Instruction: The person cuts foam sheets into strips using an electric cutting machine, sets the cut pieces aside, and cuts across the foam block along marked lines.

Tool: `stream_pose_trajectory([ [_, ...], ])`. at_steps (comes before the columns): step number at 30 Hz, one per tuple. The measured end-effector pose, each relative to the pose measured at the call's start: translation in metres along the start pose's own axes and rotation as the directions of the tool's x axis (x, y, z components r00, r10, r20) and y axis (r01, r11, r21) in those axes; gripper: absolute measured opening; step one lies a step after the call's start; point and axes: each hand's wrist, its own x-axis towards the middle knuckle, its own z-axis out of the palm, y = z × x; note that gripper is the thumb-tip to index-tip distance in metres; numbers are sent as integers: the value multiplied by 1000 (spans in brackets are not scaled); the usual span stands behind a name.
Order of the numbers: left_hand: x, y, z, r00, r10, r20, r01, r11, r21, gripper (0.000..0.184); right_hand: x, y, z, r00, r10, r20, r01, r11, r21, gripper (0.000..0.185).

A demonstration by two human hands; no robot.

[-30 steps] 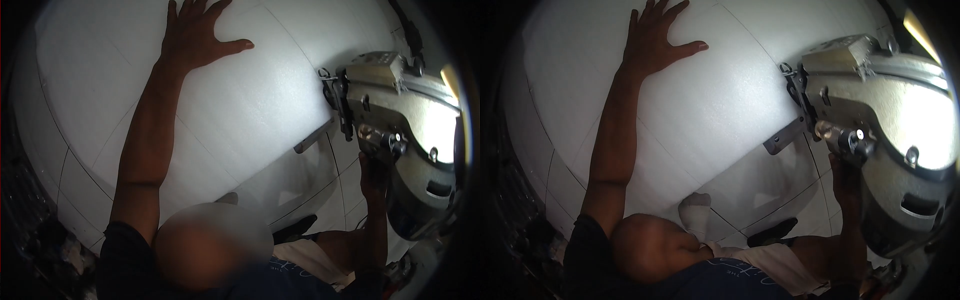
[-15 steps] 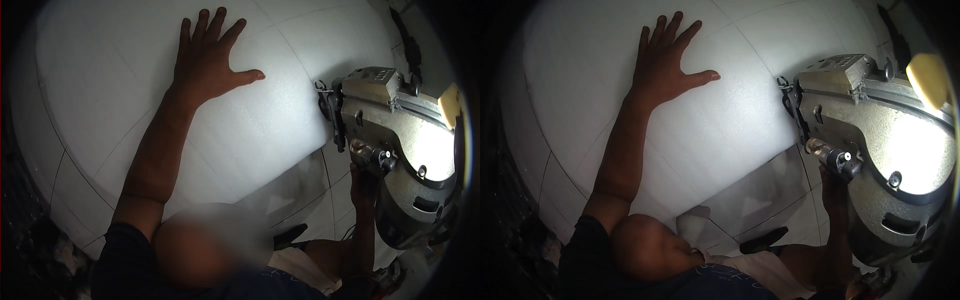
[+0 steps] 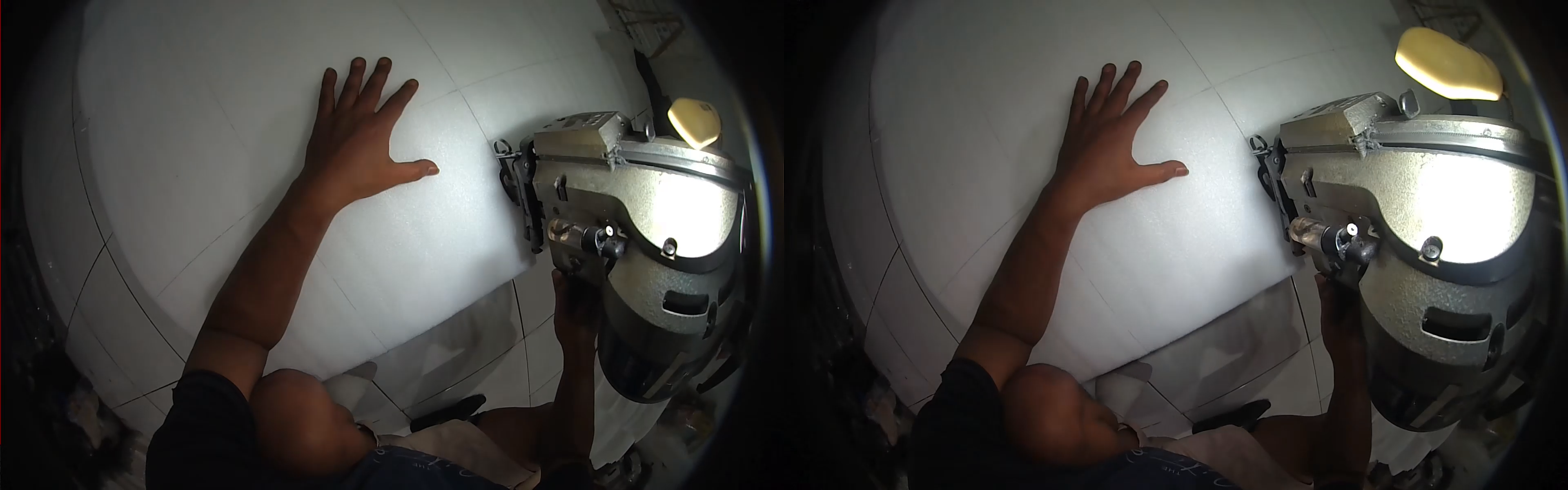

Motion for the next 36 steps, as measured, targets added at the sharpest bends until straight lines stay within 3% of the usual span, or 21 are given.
stream_pose_trajectory([
  [1, -1, 3, 1, 1000, 0, -8, 0, 1000, -4, 96, 0, -1, -3, 989, 143, 42, -148, 969, 196, 40],
  [3, -4, 8, 1, 1000, -3, -5, 3, 1000, -2, 96, 0, 0, -2, 958, 271, 98, -288, 881, 376, 41],
  [4, -5, 11, 1, 1000, -4, 10, 4, 1000, -5, 96, 0, 1, 1, 992, 120, 23, -122, 983, 140, 41],
  [6, -8, 14, 0, 1000, 2, 1, -2, 1000, -7, 96, 2, -2, 1, 999, -46, -18, 44, 992, -118, 42],
  [7, -10, 16, 1, 1000, 5, 1, -5, 1000, -16, 96, 4, -8, -3, 985, 153, 79, -158, 985, 71, 41],
  [9, -15, 21, 3, 1000, 5, -1, -5, 1000, -20, 96, 11, -11, -10, 926, 318, 203, -361, 904, 231, 40],
  [12, -17, 30, 6, 1000, 14, -10, -14, 1000, -23, 96, 18, -8, -10, 945, 269, 186, -327, 818, 473, 39],
  [15, -22, 40, 11, 1000, -1, 12, 1, 1000, -8, 98, 19, -9, -6, 979, 197, 61, -205, 955, 216, 37],
  [17, -25, 46, 13, 1000, -12, 26, 12, 1000, 19, 101, 30, -13, -18, 924, 339, 177, -379, 757, 532, 34],
  [18, -27, 50, 14, 999, -9, 32, 9, 1000, 18, 101, 27, -13, -12, 925, 338, 174, -377, 754, 538, 34],
  [19, -27, 51, 14, 999, -3, 39, 3, 1000, 16, 100, 24, -11, -3, 977, 215, 5, -210, 950, 232, 32],
  [20, -28, 52, 15, 999, -1, 34, 0, 1000, 23, 100, 23, -10, 3, 993, 34, -110, -49, 990, -134, 31],
  [21, -29, 54, 18, 1000, 5, 31, -6, 1000, 19, 100, 24, -10, 1, 993, 39, -113, -54, 989, -134, 31],
  [23, -34, 58, 21, 999, 1, 35, -2, 1000, 6, 100, 33, -9, -12, 983, 172, 58, -181, 924, 336, 29],
  [24, -35, 61, 22, 999, -1, 36, 1, 1000, 4, 101, 34, -12, -11, 983, 175, 53, -183, 924, 336, 29],
  [26, -37, 66, 23, 999, 1, 33, -1, 1000, 3, 101, 37, -15, -10, 927, 372, 35, -339, 799, 497, 31],
  [27, -39, 69, 24, 1000, 1, 31, -1, 1000, 4, 102, 35, -14, -7, 926, 377, 31, -342, 798, 497, 31],
  [30, -43, 74, 26, 1000, 1, 22, -1, 1000, 3, 102, 34, -14, 2, 951, 280, -129, -247, 942, 226, 34],
  [33, -46, 78, 36, 1000, 9, 10, -9, 1000, 2, 102, 34, -16, 10, 936, 330, -123, -301, 930, 211, 36],
  [36, -49, 85, 38, 1000, 5, 20, -5, 1000, 11, 102, 38, -15, 11, 948, 287, -137, -244, 933, 265, 35],
])
